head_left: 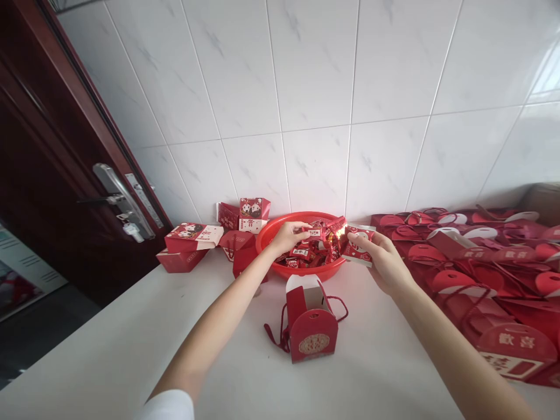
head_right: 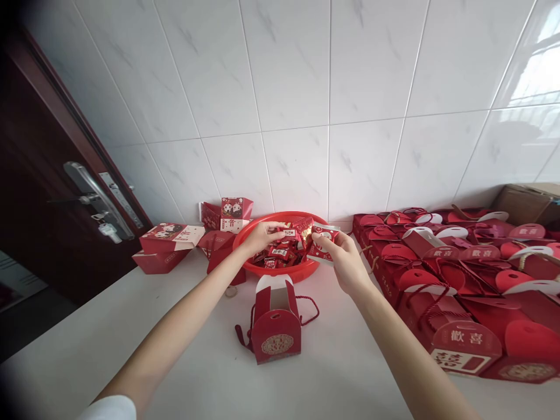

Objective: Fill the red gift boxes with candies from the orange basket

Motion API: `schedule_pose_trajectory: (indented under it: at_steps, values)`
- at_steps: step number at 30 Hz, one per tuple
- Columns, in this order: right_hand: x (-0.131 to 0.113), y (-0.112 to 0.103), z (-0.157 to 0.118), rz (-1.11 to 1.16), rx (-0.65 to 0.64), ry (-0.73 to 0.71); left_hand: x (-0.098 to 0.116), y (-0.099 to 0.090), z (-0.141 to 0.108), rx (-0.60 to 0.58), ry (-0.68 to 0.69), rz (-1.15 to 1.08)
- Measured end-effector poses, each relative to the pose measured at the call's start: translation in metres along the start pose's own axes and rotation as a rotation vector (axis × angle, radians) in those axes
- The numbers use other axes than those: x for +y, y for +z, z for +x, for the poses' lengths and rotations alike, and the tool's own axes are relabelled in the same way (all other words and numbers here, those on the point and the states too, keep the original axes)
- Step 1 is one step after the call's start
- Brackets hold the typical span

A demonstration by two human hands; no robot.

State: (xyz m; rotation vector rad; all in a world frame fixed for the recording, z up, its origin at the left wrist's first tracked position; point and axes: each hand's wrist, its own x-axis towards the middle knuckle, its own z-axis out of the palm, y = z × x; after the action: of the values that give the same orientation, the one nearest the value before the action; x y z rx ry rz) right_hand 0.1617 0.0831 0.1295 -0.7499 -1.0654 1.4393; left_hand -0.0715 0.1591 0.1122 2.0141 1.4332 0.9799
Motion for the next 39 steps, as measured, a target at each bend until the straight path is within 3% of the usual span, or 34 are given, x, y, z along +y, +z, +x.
schedule_pose_trajectory:
  at_steps: [4, 11, 15, 19, 23, 27, 33, 39]
  values:
    - [0.003, 0.001, 0.001, 0.032, -0.003, 0.032, 0.014, -0.009, -0.026, 0.039, 0.048, -0.318]
    - [0.009, 0.003, -0.005, 0.029, -0.168, 0.066, 0.036, -0.002, -0.074, 0.051, 0.129, -0.419]
    - [0.007, 0.007, -0.011, -0.009, -0.211, -0.006, 0.035, -0.001, -0.095, 0.075, 0.052, -0.498]
    - [0.005, 0.011, -0.018, -0.107, -0.215, -0.079, 0.033, -0.005, -0.113, 0.010, -0.037, -0.357]
    - [-0.004, 0.014, -0.028, -0.317, -0.298, -0.175, 0.038, -0.002, -0.130, 0.009, -0.103, 0.110]
    - [-0.011, 0.016, -0.040, -0.483, -0.380, -0.302, 0.047, 0.004, -0.139, -0.116, -0.207, 0.392]
    - [-0.004, 0.014, -0.043, -0.765, -0.433, -0.346, 0.038, -0.010, -0.135, -0.260, -0.267, 0.009]
    - [-0.001, 0.017, -0.043, -0.849, -0.502, -0.348, 0.030, -0.014, -0.132, -0.326, -0.219, -0.067]
